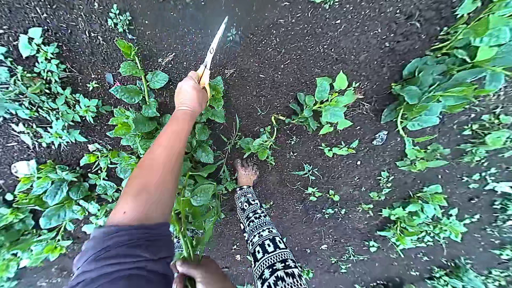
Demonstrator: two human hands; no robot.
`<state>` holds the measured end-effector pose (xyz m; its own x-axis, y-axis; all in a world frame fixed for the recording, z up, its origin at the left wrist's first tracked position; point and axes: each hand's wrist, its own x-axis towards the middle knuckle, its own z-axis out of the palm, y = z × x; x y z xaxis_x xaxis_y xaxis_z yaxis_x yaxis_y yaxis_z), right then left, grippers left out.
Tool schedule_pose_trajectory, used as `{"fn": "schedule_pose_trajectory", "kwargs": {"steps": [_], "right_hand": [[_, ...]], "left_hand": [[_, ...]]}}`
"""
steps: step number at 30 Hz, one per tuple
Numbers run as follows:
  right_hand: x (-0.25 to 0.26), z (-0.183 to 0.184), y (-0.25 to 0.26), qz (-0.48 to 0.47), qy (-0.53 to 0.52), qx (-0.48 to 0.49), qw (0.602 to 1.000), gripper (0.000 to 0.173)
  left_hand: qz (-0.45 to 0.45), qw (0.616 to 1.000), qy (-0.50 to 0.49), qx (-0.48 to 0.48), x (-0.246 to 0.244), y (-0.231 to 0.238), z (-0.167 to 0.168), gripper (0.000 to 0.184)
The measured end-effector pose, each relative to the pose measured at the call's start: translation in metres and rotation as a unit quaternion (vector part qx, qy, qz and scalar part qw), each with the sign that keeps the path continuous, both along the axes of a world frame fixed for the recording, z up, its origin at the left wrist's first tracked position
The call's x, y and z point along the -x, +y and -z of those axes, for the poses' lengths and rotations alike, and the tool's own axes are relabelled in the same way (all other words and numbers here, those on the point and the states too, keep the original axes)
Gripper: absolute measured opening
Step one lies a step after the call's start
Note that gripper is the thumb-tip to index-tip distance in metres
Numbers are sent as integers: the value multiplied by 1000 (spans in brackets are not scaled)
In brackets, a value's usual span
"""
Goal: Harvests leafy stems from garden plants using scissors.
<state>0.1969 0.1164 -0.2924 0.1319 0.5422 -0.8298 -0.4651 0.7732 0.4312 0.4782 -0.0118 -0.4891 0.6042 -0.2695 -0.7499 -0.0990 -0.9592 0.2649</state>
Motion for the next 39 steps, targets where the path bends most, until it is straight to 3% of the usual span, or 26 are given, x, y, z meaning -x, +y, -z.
{"fn": "schedule_pose_trajectory", "kwargs": {"steps": [3, 7, 10, 13, 16, 18, 22, 25, 27, 32, 37, 39], "right_hand": [[0, 12, 12, 103, 112, 37, 988, 31], [-10, 22, 12, 150, 176, 136, 963, 35], [-10, 27, 18, 138, 203, 232, 941, 29], [2, 26, 36, 98, 193, 272, 938, 28], [19, 16, 59, 43, 127, 246, 960, 29], [29, 13, 75, 12, 91, 268, 959, 20], [40, 23, 76, -25, 126, 375, 918, 21], [42, 41, 51, 29, 97, 447, 889, 26], [39, 45, 43, 28, 61, 432, 900, 28], [43, 46, 62, -81, -84, 356, 927, 25], [44, 51, 65, -63, -100, 289, 950, 23], [47, 49, 67, -61, -91, 298, 948, 20]], "left_hand": [[-6, 995, 5, 99, 33, 69, -73, 29], [48, 978, -36, 197, 131, 203, -158, 20], [96, 957, -131, 240, 191, 273, -184, 9], [111, 951, -169, 233, 228, 310, -192, 10], [124, 946, -190, 232, 253, 326, -191, 10], [129, 942, -200, 236, 265, 330, -188, 10], [127, 941, -202, 241, 280, 343, -183, 11], [122, 944, -192, 240, 280, 355, -185, 11], [127, 943, -193, 241, 277, 360, -185, 12], [136, 935, -183, 271, 280, 363, -187, 11], [134, 934, -179, 280, 297, 357, -188, 11], [102, 951, -152, 250, 294, 354, -191, 6]]}}
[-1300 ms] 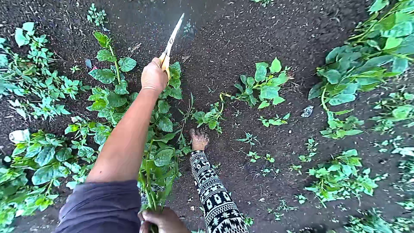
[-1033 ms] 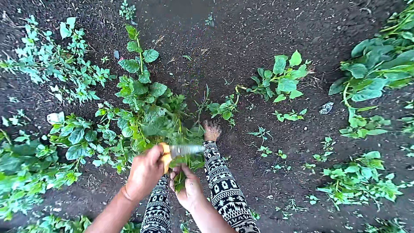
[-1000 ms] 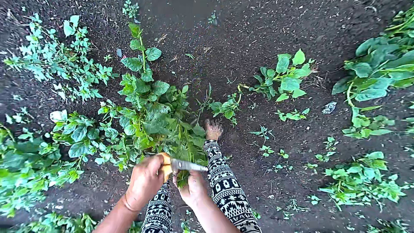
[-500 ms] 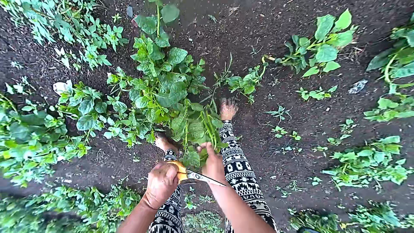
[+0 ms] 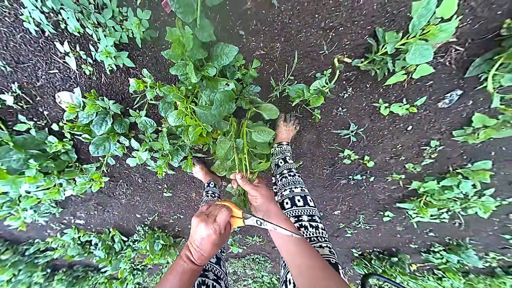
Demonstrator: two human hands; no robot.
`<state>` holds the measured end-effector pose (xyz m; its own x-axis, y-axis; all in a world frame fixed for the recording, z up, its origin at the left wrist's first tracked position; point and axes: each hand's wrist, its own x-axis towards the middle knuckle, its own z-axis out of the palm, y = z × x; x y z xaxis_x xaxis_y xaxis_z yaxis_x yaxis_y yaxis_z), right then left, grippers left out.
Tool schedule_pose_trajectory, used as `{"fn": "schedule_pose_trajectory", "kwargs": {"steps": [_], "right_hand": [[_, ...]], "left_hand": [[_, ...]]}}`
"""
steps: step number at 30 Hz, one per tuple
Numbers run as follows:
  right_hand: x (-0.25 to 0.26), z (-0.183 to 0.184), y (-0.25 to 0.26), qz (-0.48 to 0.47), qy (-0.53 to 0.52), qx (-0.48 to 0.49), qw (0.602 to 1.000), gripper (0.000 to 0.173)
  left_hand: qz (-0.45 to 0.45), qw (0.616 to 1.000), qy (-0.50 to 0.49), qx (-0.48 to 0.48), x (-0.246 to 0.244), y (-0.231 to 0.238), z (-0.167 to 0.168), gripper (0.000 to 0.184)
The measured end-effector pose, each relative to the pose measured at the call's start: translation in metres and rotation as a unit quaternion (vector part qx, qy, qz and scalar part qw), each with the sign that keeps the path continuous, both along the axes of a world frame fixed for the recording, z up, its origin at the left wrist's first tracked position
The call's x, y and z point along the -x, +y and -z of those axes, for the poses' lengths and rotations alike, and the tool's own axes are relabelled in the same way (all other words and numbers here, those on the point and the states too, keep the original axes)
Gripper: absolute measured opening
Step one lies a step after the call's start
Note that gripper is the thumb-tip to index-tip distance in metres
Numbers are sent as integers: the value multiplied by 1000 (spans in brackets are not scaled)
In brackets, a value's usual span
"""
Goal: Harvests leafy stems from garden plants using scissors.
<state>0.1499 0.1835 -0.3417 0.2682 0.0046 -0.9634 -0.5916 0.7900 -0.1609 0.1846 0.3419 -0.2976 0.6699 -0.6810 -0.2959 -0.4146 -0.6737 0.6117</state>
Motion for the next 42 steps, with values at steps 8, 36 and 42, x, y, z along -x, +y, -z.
{"fn": "schedule_pose_trajectory", "kwargs": {"steps": [8, 36, 42], "right_hand": [[17, -16, 23, 108, 141, 34, 983, 28], [14, -28, 12, 165, 110, 87, 976, 36], [6, -30, 11, 159, 122, 97, 975, 35]], "left_hand": [[-29, 745, 585, -320, -152, -49, 61, 37], [-225, 585, 738, -249, -153, -68, 119, 50], [-243, 593, 722, -262, -148, -71, 128, 38]]}}
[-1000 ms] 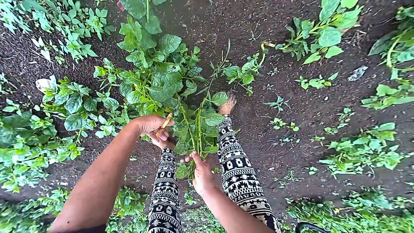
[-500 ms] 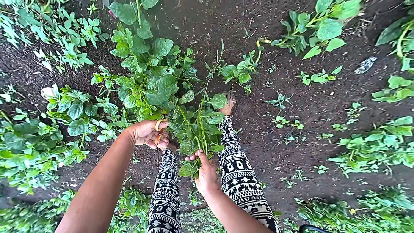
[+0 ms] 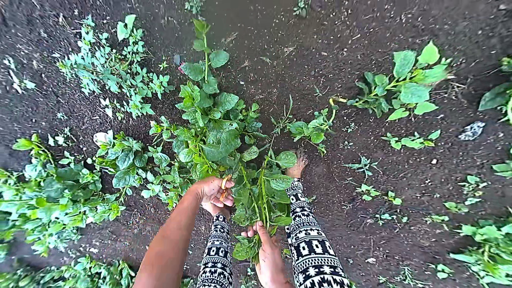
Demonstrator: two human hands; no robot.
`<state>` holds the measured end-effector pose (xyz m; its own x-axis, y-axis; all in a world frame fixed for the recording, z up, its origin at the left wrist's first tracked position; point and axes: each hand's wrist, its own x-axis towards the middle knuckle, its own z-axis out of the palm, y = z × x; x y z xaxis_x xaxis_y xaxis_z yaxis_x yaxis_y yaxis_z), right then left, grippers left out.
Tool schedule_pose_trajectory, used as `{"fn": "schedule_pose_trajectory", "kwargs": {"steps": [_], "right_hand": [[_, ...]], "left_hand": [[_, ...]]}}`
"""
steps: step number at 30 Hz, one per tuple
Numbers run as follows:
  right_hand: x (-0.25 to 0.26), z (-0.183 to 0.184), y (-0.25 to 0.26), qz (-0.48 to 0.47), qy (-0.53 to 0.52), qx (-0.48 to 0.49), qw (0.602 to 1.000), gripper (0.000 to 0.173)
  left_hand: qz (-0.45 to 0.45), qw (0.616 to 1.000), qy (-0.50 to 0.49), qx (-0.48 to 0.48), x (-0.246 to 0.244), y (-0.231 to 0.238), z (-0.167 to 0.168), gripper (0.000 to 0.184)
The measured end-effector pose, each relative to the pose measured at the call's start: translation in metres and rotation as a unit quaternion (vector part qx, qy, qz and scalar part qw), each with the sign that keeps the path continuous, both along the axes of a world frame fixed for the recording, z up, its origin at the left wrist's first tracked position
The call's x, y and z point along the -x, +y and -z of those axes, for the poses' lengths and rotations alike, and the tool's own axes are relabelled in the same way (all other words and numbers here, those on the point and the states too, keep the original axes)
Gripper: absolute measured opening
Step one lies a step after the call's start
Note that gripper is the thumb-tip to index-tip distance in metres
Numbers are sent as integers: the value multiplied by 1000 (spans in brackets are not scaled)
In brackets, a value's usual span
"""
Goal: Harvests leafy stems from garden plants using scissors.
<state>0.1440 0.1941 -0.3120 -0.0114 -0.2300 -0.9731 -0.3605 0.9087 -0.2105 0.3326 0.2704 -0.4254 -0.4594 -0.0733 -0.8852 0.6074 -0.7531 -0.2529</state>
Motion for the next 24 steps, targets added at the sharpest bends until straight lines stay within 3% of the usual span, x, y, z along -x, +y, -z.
{"fn": "schedule_pose_trajectory", "kwargs": {"steps": [4, 9, 13, 16, 20, 24], "right_hand": [[-9, -7, -5, -1, -15, 5, 1000, 36], [-31, 2, -38, 92, -82, -56, 991, 43], [-35, 10, -62, 117, -186, -131, 967, 50], [-24, 3, -78, 96, -207, -121, 966, 41], [-13, -26, -102, 61, -286, -130, 948, 22], [0, -57, -108, 21, -359, -242, 901, 26]], "left_hand": [[27, 998, -51, -15, -4, 2, -6, 15], [82, 996, -26, 24, 6, 45, -52, 19], [117, 993, -13, -2, 61, 103, -102, 24], [147, 983, -99, -40, 130, 131, -141, 35], [67, 970, -207, -107, 198, 145, -168, 38], [-65, 939, -268, -206, 203, 190, -137, 33]]}}
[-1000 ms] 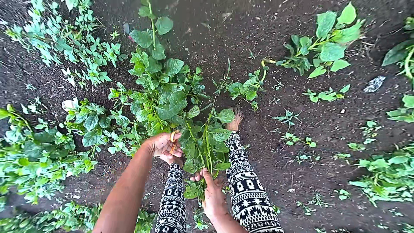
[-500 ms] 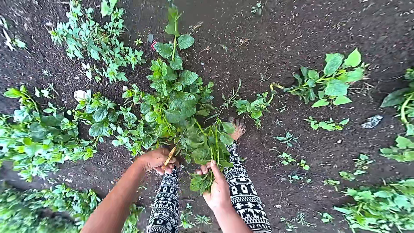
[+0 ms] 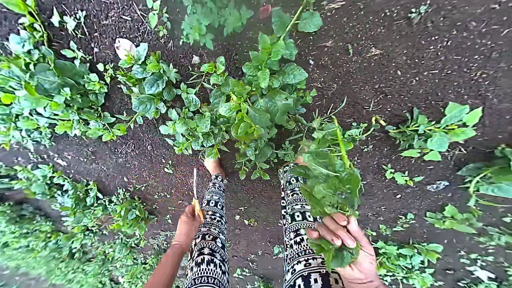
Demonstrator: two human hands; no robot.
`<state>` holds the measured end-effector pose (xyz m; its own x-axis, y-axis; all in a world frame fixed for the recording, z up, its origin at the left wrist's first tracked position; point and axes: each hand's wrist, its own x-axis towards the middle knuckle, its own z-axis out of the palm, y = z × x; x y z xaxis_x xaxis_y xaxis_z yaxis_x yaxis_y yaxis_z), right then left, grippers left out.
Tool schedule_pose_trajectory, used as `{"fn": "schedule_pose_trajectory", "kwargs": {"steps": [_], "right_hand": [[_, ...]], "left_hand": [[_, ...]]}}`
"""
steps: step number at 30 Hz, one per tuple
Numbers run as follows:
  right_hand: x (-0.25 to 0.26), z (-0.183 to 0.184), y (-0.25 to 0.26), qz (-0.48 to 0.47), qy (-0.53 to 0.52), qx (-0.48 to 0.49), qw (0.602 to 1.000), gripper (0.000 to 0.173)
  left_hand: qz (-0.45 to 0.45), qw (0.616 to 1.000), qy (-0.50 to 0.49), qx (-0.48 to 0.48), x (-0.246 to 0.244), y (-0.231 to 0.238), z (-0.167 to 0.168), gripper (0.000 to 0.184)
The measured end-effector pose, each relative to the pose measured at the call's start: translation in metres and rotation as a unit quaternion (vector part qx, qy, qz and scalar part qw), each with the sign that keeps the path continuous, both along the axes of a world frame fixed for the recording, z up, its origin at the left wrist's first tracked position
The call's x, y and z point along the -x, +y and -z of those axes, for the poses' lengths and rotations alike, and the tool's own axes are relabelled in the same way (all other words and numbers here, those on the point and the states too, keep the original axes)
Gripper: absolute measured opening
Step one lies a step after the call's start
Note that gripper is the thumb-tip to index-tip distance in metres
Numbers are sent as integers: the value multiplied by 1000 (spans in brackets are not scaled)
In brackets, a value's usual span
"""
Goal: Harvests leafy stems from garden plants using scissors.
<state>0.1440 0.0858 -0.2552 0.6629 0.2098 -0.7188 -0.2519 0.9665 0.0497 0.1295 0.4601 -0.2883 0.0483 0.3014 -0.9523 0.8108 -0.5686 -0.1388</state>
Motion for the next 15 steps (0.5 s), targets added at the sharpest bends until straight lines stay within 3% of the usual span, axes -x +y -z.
{"fn": "schedule_pose_trajectory", "kwargs": {"steps": [3, 7, 11, 15], "right_hand": [[5, -21, 7, -78, 23, -36, 996, 25], [7, -33, 32, -182, 90, 55, 978, 20], [23, -24, 64, -239, 100, 61, 964, 21], [38, -5, 96, -274, 152, 78, 946, 22]], "left_hand": [[-25, 998, -22, -55, -13, 48, 38, 38], [-107, 985, -85, -109, -45, 101, 91, 47], [-210, 956, -166, -119, -77, 131, 148, 52], [-289, 931, -183, -126, -87, 145, 202, 48]]}}
